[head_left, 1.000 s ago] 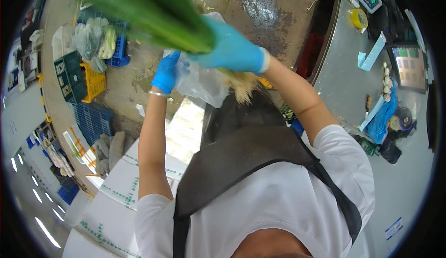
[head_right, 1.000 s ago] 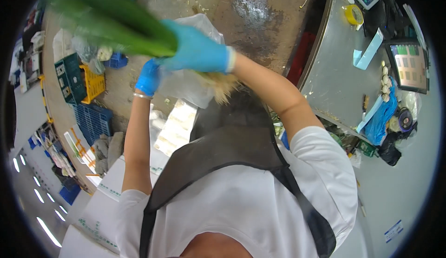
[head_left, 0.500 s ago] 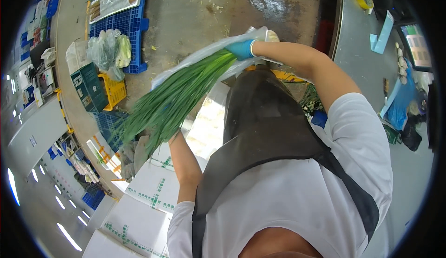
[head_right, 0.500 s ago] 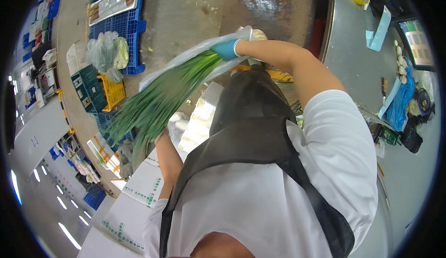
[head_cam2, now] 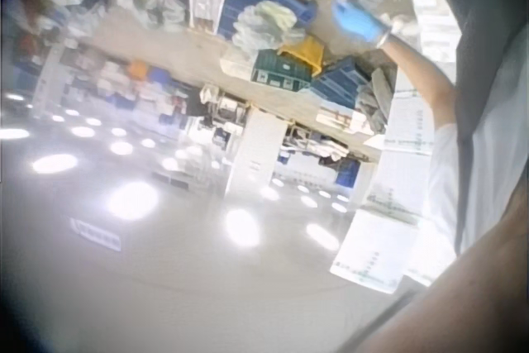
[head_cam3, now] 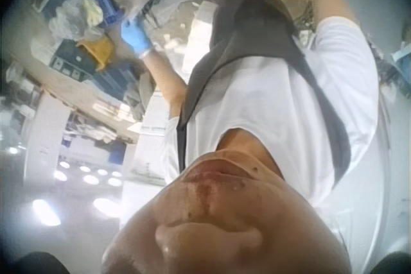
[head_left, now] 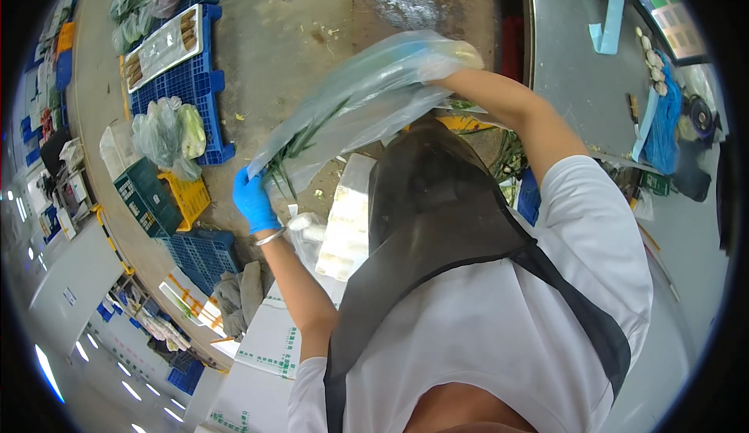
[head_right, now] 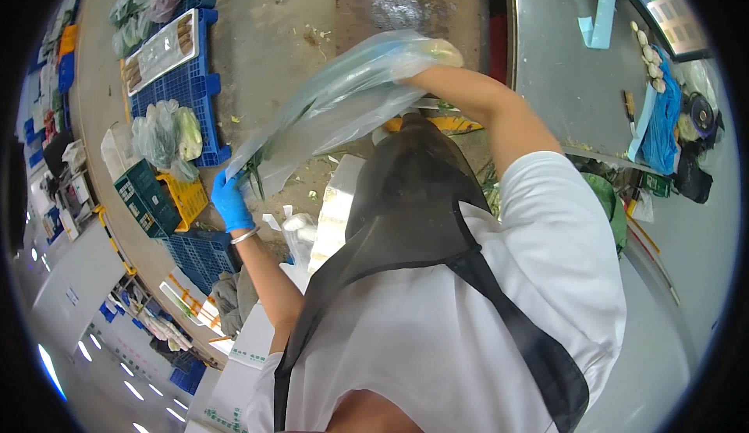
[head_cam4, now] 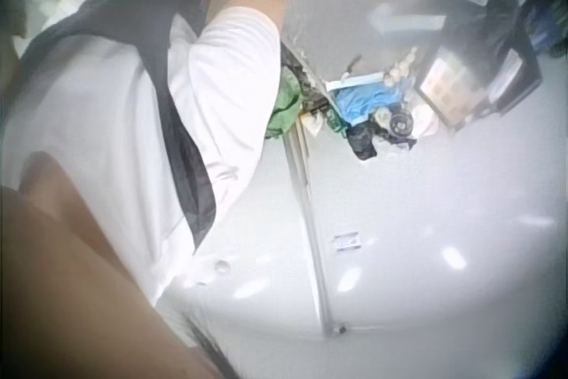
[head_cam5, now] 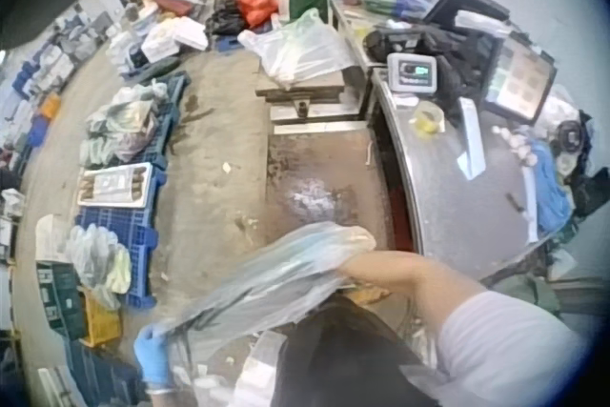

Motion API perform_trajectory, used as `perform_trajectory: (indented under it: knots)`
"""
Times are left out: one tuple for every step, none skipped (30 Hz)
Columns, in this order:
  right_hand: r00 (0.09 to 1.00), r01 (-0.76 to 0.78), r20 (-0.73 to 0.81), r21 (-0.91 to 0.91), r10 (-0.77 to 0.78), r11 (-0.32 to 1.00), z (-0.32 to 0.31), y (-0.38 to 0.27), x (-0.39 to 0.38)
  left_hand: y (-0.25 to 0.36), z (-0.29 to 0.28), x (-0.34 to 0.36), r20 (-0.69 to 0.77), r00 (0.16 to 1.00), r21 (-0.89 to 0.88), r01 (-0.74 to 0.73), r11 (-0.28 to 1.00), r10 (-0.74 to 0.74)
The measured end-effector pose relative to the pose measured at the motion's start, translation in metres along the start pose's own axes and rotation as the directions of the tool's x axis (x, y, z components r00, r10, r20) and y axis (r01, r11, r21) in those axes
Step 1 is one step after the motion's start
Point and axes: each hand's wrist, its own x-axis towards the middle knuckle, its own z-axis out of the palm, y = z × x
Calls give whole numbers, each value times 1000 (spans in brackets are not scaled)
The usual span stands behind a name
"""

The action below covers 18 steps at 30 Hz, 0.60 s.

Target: The person, wearing blue gloves, gathers a bunch of green onions from a larger pile, trims them by hand, weighs the bunch on a scale, and then places the bunch into a plastic bag, which is then sealed and set aside.

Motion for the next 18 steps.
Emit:
perform_trajectory:
  knots:
    - [996, 64, 59, -47, -61, 997, -3, -20, -2, 4, -2, -2, 144, 982, -178, 149, 973, -125]
    - [992, 111, 64, -93, -106, 989, -3, -29, -4, 22, 5, -7, 150, 980, -178, 153, 972, -127]
    - [989, 146, 19, -143, -144, 979, -2, -35, -12, 41, 16, -16, 226, 965, -313, 203, 928, -135]
    - [974, 150, -135, -206, -180, 967, 2, -35, -17, 58, 23, -25, 294, 946, -437, 257, 862, -132]
    - [936, 130, -286, -264, -206, 956, 6, -34, -24, 65, 32, -30, 300, 948, -500, 253, 828, -109]
    - [782, 75, -553, -373, -286, 925, 13, -29, -31, 65, 38, -27, 304, 946, -501, 258, 826, -111]
    - [513, -2, -786, -404, -346, 915, 14, 0, -23, 68, 48, -24, 349, 936, -597, 256, 760, -42]
    - [555, 28, -811, 243, 187, 970, 36, 44, -11, 76, 62, -19, 396, 917, -681, 262, 684, 42]
    - [664, -405, -706, -63, 246, 912, 32, 71, -22, 78, 62, -16, 369, 927, -688, 222, 691, 71]
    - [636, -376, -722, 21, 274, 926, 13, 78, -41, 81, 60, -14, 346, 936, -690, 208, 693, 64]
    - [467, -224, -788, 334, 401, 916, 10, 104, -57, 88, 66, -13, 355, 932, -683, 204, 702, 75]
    - [560, -365, -600, 440, 571, 820, -17, 89, -76, 90, 65, -14, 344, 937, -669, 196, 717, 65]
    - [625, -422, -560, 343, 544, 839, -25, 80, -95, 102, 78, -20, 314, 946, -689, 172, 704, 77]
    - [684, -463, -516, 239, 516, 853, -32, 70, -111, 103, 84, -14, 311, 947, -693, 168, 701, 81]
    - [685, -461, -519, 235, 512, 856, -38, 56, -125, 101, 89, -9, 363, 921, -740, 196, 644, 137]
    - [820, -308, -460, 145, 340, 940, -43, 37, -139, 101, 95, -4, 414, 889, -777, 233, 585, 196]
    - [912, -139, -379, 70, 156, 988, -47, 21, -150, 108, 106, -3, 393, 907, -775, 238, 585, 152]
    - [919, 31, -393, 124, 20, 992, -51, 4, -152, 108, 111, 1, 395, 906, -776, 240, 584, 154]
